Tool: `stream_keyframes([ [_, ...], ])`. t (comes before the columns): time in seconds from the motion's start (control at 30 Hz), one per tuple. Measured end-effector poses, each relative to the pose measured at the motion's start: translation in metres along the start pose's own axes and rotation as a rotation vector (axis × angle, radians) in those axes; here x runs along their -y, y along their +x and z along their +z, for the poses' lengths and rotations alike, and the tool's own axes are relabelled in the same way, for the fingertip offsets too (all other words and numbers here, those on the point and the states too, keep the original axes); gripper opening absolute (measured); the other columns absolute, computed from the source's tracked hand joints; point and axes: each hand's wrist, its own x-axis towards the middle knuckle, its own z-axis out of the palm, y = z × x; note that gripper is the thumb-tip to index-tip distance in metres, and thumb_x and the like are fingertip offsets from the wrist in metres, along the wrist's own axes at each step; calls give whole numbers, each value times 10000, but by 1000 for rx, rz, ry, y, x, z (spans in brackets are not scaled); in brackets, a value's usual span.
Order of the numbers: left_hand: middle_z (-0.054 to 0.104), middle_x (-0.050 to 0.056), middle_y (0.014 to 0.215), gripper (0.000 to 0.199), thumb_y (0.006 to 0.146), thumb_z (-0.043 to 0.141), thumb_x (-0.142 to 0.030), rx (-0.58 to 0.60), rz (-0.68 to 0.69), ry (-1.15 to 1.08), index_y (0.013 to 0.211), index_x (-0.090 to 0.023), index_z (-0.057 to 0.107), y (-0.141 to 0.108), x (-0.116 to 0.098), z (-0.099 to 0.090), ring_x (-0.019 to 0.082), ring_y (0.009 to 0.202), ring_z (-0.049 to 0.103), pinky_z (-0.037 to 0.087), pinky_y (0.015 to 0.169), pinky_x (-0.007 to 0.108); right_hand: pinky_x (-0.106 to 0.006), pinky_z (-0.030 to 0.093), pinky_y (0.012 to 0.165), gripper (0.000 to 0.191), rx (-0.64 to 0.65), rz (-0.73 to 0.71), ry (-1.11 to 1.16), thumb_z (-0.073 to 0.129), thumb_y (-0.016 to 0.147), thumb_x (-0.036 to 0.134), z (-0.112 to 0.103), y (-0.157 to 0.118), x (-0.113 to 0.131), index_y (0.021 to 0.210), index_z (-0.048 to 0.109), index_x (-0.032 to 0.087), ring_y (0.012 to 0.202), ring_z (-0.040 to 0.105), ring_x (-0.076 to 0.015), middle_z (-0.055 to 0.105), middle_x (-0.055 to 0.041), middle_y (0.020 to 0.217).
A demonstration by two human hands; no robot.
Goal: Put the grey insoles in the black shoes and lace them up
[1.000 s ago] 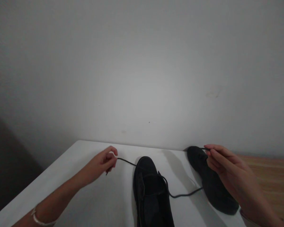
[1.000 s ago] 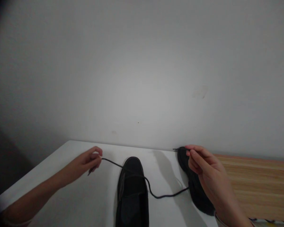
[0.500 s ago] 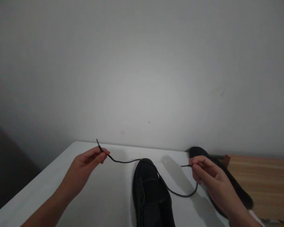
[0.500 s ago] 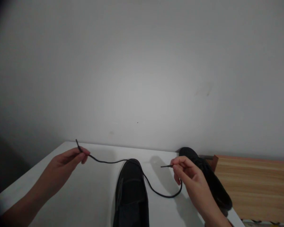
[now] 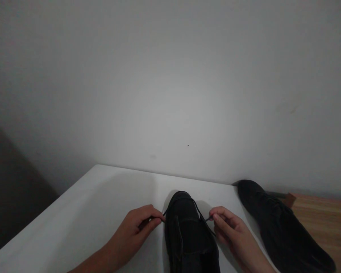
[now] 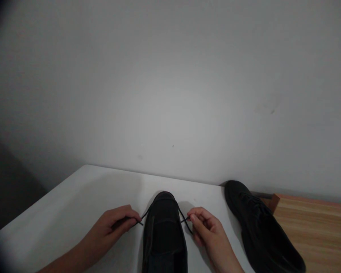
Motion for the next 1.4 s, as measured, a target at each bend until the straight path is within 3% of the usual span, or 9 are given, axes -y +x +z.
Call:
stream_keyframes([
  [0.13, 661, 11, 727, 247, 891, 506, -376, -52, -5, 27, 867, -225, 701, 1, -1, 8, 117, 612, 538, 384, 563, 206, -212, 165, 447, 362, 5, 15, 47, 688, 731, 539, 4, 2, -9, 838, 624, 199, 459, 283, -55, 418, 54, 586],
  [0.23, 668, 14, 728, 220, 889, 515, -341, -66, 27, 70, 868, -222, 698, 2, -2, 15, 113, 605, 542, 387, 556, 201, -209, 245, 453, 367, -8, -2, 1, 723, 691, 530, 9, 1, -9, 838, 635, 206, 489, 375, -78, 505, 28, 638],
  [0.37, 665, 25, 736, 192, 900, 498, -280, -76, 138, 156, 878, -206, 674, 2, -4, 22, 125, 661, 582, 425, 626, 211, -244, 380, 528, 348, -24, -90, -188, 678, 727, 530, 11, -1, -2, 839, 654, 201, 624, 508, -149, 582, -16, 716],
  [0.53, 646, 30, 728, 182, 902, 478, -242, -110, 198, 254, 886, -200, 655, 0, -6, 24, 134, 686, 596, 439, 651, 225, -260, 431, 591, 332, -47, -229, -418, 569, 802, 533, 9, -4, 6, 820, 631, 208, 681, 544, -174, 592, -28, 737],
  [0.73, 657, 29, 719, 183, 894, 487, -244, -123, 175, 256, 863, -208, 663, -1, -7, 24, 136, 678, 604, 451, 646, 225, -252, 449, 609, 276, -46, -378, -571, 475, 877, 461, 8, -7, 6, 819, 589, 216, 695, 565, -172, 586, -29, 753],
  [1.0, 662, 28, 716, 164, 873, 512, -218, -137, 170, 210, 847, -201, 673, 2, -6, 24, 135, 677, 607, 443, 648, 221, -248, 463, 630, 196, -9, -463, -620, 440, 912, 368, 5, -7, 3, 849, 557, 224, 720, 574, -168, 577, -27, 779],
  [1.23, 660, 18, 717, 159, 874, 525, -224, -125, 139, 165, 851, -207, 682, 1, -9, 23, 126, 672, 598, 432, 642, 213, -252, 462, 652, 169, 53, -426, -639, 425, 926, 359, 2, -9, 3, 883, 525, 229, 746, 561, -169, 560, -28, 810],
  [1.4, 655, 20, 720, 154, 879, 530, -218, -116, 165, 178, 862, -199, 681, 1, -7, 28, 128, 683, 596, 432, 649, 221, -250, 461, 663, 153, 16, -442, -660, 422, 930, 341, 5, -10, 1, 894, 518, 228, 750, 569, -165, 563, -22, 811],
])
